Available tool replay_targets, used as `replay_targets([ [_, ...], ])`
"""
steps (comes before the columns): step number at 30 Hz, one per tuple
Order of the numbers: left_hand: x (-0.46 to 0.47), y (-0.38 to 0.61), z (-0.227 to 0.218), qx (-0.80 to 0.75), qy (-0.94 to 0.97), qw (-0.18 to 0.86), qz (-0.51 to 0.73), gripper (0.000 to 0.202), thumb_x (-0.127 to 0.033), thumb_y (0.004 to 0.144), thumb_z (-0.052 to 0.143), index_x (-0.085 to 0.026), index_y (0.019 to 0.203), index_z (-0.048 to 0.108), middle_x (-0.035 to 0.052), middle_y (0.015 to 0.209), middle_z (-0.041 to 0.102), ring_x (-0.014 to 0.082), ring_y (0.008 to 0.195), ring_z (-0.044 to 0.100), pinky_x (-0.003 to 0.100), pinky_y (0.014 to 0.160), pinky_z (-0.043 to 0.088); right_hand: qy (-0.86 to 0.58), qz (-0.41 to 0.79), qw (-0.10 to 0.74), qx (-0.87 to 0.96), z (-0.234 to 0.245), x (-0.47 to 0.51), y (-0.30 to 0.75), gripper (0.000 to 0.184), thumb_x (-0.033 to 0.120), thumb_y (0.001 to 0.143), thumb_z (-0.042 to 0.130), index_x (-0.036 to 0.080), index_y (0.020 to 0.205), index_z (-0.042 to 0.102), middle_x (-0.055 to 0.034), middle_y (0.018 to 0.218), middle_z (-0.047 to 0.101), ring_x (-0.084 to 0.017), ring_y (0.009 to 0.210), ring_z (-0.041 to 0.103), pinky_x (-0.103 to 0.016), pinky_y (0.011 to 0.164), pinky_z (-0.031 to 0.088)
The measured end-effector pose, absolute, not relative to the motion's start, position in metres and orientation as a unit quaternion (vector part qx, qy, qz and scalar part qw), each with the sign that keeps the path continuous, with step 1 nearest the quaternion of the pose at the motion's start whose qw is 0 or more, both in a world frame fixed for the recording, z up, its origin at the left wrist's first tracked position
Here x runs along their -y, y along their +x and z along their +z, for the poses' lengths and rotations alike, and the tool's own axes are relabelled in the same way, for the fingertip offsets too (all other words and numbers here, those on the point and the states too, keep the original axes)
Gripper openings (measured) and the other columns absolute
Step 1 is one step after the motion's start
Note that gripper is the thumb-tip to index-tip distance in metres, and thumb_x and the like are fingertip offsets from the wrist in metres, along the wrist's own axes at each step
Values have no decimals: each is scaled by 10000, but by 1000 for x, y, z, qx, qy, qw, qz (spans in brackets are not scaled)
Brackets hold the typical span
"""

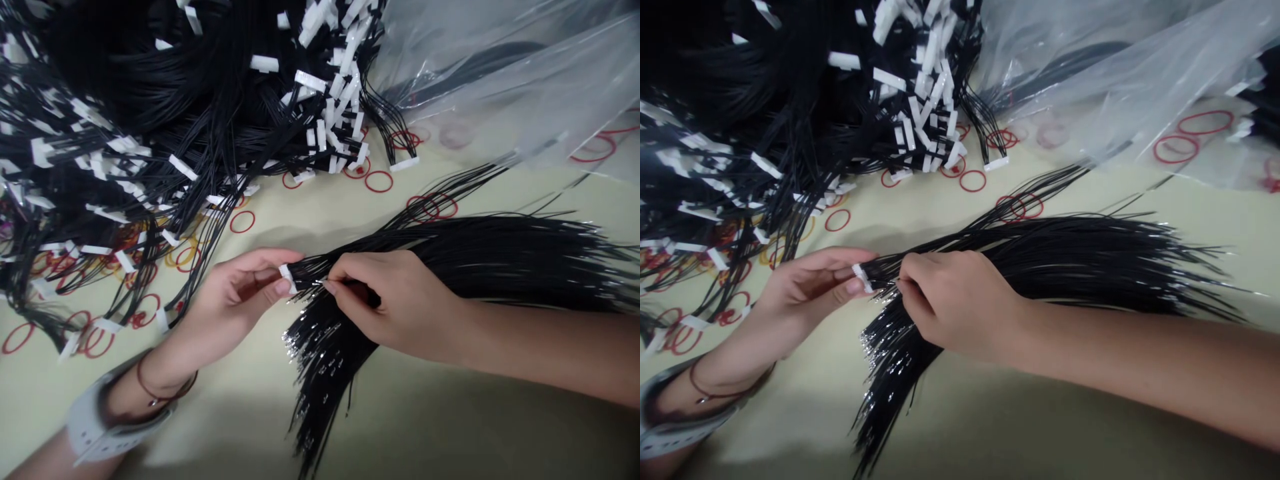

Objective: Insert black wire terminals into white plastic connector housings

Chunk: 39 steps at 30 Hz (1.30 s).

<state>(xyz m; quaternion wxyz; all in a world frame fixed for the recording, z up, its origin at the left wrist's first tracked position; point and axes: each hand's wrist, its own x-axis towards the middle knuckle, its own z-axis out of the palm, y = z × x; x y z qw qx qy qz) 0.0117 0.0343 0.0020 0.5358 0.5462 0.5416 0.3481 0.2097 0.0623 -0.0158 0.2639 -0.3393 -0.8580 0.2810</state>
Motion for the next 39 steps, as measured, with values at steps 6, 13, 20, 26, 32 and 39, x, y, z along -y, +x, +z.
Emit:
replay_targets([
  [6, -34, 12, 3, -553, 546, 533, 334, 246, -104, 770, 606, -238, 973, 645, -37, 716, 662, 45, 657, 589, 72, 610, 458, -318, 273, 265, 868, -17, -63, 211, 108, 154, 796, 455, 141, 724, 534, 31, 613, 532, -46, 502, 421, -191, 488, 286],
  [13, -35, 10, 5, -567, 550, 529, 310, 229, -147, 770, 612, -225, 984, 643, -15, 688, 656, 73, 614, 576, 116, 550, 458, -282, 227, 268, 893, -19, -64, 212, 176, 185, 846, 400, 131, 764, 547, 4, 655, 554, -67, 542, 467, -198, 506, 328],
  [20, -33, 8, 6, -570, 549, 533, 300, 225, -180, 770, 612, -228, 986, 651, -22, 678, 631, 96, 629, 573, 164, 573, 471, -237, 110, 265, 928, -20, -63, 212, 200, 119, 819, 402, 127, 729, 581, 7, 589, 513, -82, 493, 416, -225, 473, 307],
  [26, -32, 11, 6, -550, 559, 547, 293, 243, -140, 765, 610, -232, 986, 657, -35, 698, 633, 78, 643, 559, 135, 573, 457, -247, 86, 247, 933, -22, -61, 211, 206, 119, 832, 383, 138, 751, 571, 4, 607, 526, -85, 502, 429, -222, 483, 321],
  [32, -33, 12, 7, -538, 549, 562, 305, 234, -126, 751, 623, -231, 953, 672, -31, 752, 673, 86, 680, 589, 146, 623, 485, -239, 117, 253, 930, -22, -60, 210, 198, 125, 848, 379, 123, 783, 565, -4, 640, 536, -88, 526, 459, -218, 487, 350],
  [39, -36, 9, 6, -545, 500, 579, 343, 229, -148, 765, 618, -224, 976, 665, -24, 751, 679, 81, 662, 593, 155, 644, 503, -260, 212, 305, 891, -20, -62, 209, 165, 180, 879, 396, 131, 964, 529, -22, 796, 604, -81, 681, 542, -191, 597, 420],
])
